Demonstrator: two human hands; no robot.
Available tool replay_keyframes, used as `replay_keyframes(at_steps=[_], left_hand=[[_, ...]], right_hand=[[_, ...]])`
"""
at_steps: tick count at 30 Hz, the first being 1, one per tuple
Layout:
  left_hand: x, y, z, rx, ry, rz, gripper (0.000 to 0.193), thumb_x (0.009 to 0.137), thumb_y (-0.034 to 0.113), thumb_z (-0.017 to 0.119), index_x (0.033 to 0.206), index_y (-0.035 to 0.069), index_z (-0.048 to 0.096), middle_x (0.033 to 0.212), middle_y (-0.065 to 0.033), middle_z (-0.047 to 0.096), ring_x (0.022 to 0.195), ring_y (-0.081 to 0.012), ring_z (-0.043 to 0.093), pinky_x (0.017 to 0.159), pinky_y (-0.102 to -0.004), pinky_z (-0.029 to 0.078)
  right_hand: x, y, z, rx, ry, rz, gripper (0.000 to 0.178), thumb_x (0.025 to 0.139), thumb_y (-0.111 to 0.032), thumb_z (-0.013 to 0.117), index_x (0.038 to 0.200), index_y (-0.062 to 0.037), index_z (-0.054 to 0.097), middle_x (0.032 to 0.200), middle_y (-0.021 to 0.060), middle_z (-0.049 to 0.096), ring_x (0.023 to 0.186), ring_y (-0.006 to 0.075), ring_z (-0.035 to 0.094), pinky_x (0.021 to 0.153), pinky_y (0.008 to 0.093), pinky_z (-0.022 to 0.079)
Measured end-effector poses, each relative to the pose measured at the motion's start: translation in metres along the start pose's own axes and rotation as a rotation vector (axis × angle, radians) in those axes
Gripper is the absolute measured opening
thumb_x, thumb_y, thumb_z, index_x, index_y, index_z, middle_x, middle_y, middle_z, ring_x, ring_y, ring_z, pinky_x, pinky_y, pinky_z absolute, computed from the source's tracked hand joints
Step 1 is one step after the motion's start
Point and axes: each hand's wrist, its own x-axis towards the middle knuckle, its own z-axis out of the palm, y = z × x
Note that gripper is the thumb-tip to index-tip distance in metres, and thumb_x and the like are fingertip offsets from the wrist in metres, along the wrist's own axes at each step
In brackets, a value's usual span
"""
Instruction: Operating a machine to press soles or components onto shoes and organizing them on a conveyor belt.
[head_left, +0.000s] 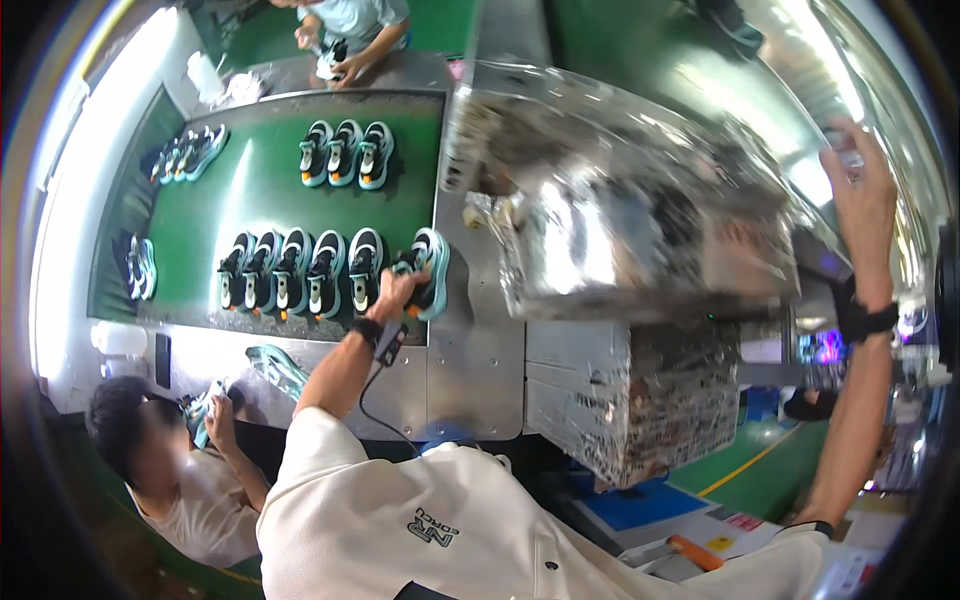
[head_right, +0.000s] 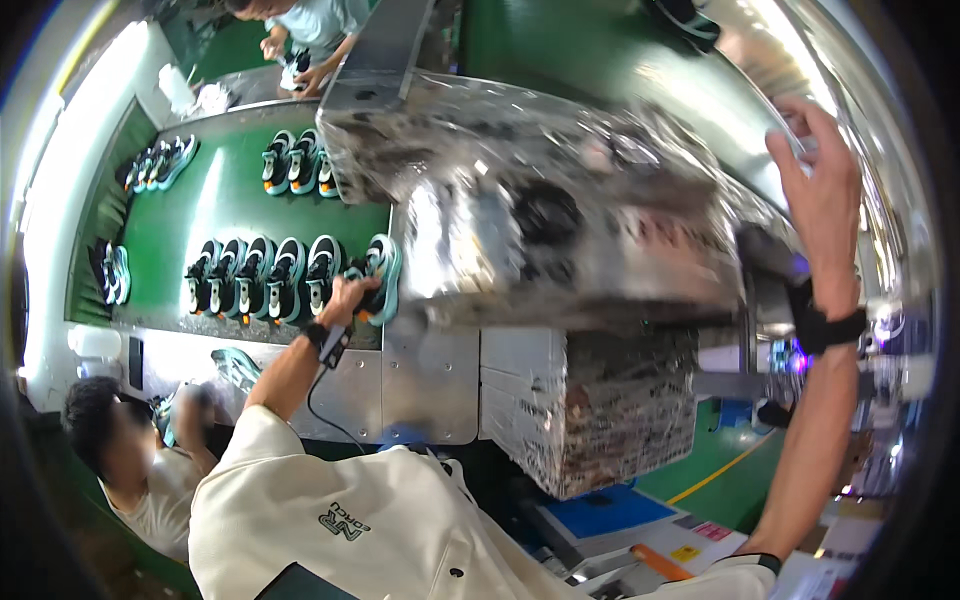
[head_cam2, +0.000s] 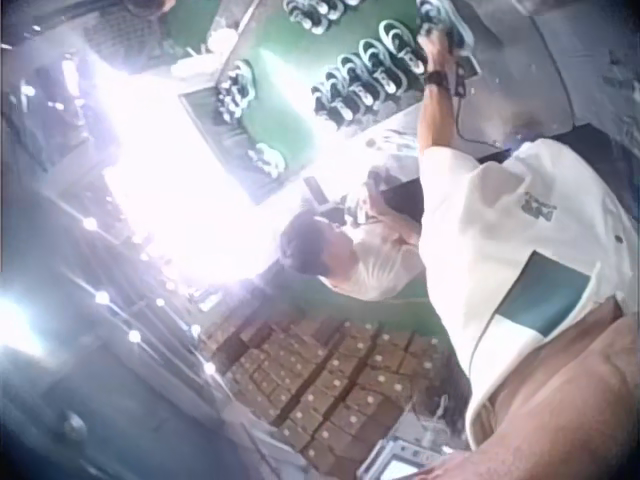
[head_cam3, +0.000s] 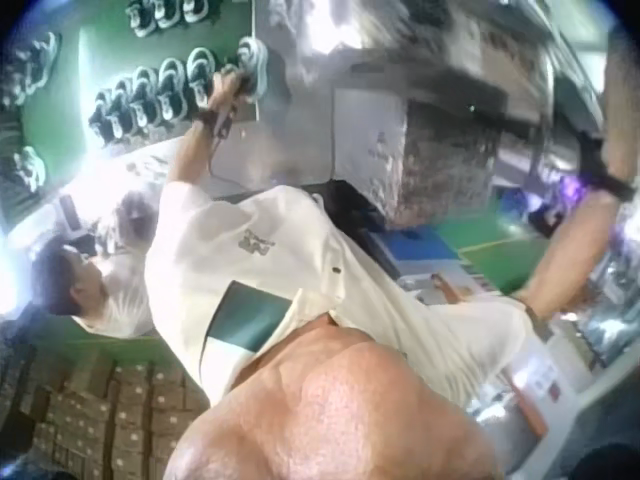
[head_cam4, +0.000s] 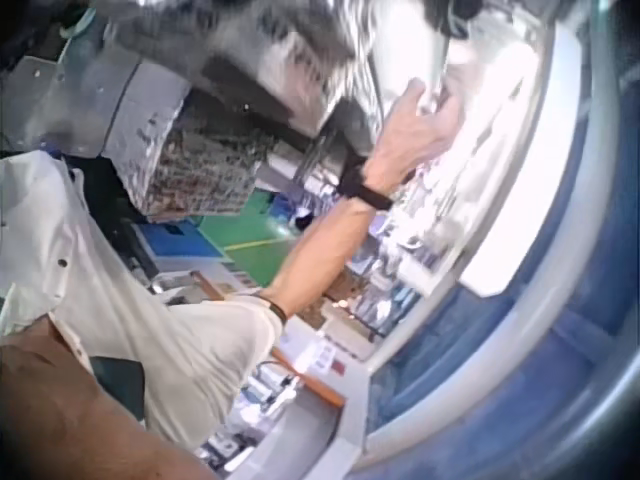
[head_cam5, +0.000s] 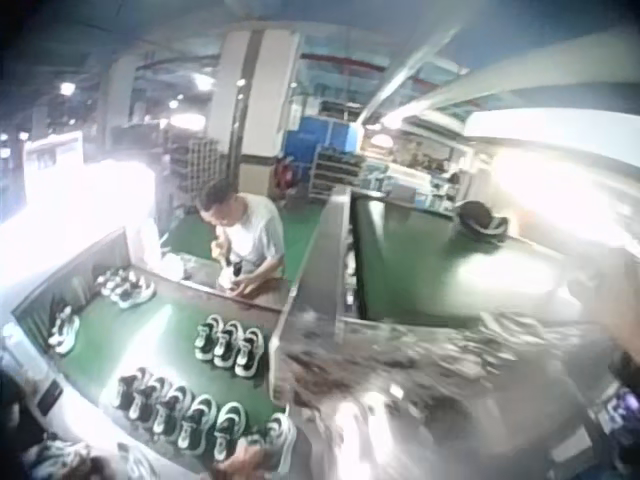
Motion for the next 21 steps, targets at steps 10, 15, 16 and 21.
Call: replay_keyframes(at_steps=[10, 15, 16, 21], left_hand=[[0.201, 0.082, -0.091, 0.06, 0.575, 0.393, 0.064, 0.072, 0.034, 0.075, 0.116, -0.008, 0.056, 0.104, -0.023, 0.066, 0.096, -0.0331, 0.066, 0.085, -0.0369, 0.052], [0.183, 0.072, -0.033, 0.198, 0.499, 0.522, 0.08, 0.082, 0.047, 0.07, 0.133, -0.009, 0.046, 0.13, -0.031, 0.053, 0.125, -0.0395, 0.05, 0.104, -0.0415, 0.04], [0.168, 0.048, -0.028, 0.037, 0.394, 0.542, 0.081, 0.084, 0.047, 0.069, 0.136, -0.009, 0.043, 0.136, -0.0301, 0.048, 0.129, -0.0375, 0.047, 0.107, -0.0401, 0.038], [0.035, -0.047, 0.029, -0.111, 0.027, 0.201, 0.051, 0.088, 0.037, 0.068, 0.114, -0.007, 0.062, 0.097, -0.0123, 0.068, 0.087, -0.0189, 0.063, 0.077, -0.0313, 0.051]], right_hand=[[0.216, -0.004, 0.172, -0.193, -0.158, -0.47, 0.058, 0.089, -0.022, 0.065, 0.142, -0.0136, 0.043, 0.147, 0.0127, 0.043, 0.137, 0.0319, 0.038, 0.113, 0.0382, 0.031], [0.238, 0.036, 0.212, -0.245, -0.278, -0.43, 0.044, 0.09, -0.032, 0.064, 0.127, -0.0083, 0.055, 0.131, 0.0165, 0.054, 0.123, 0.0316, 0.05, 0.103, 0.0373, 0.04], [0.236, 0.026, 0.209, -0.249, -0.275, -0.424, 0.044, 0.09, -0.032, 0.064, 0.127, -0.0083, 0.055, 0.131, 0.0165, 0.054, 0.123, 0.0316, 0.05, 0.103, 0.0373, 0.04], [0.187, 0.021, 0.184, -0.267, 0.049, 0.009, 0.046, 0.078, -0.021, 0.073, 0.117, -0.0031, 0.06, 0.093, 0.0117, 0.069, 0.079, 0.017, 0.066, 0.074, 0.028, 0.053]])
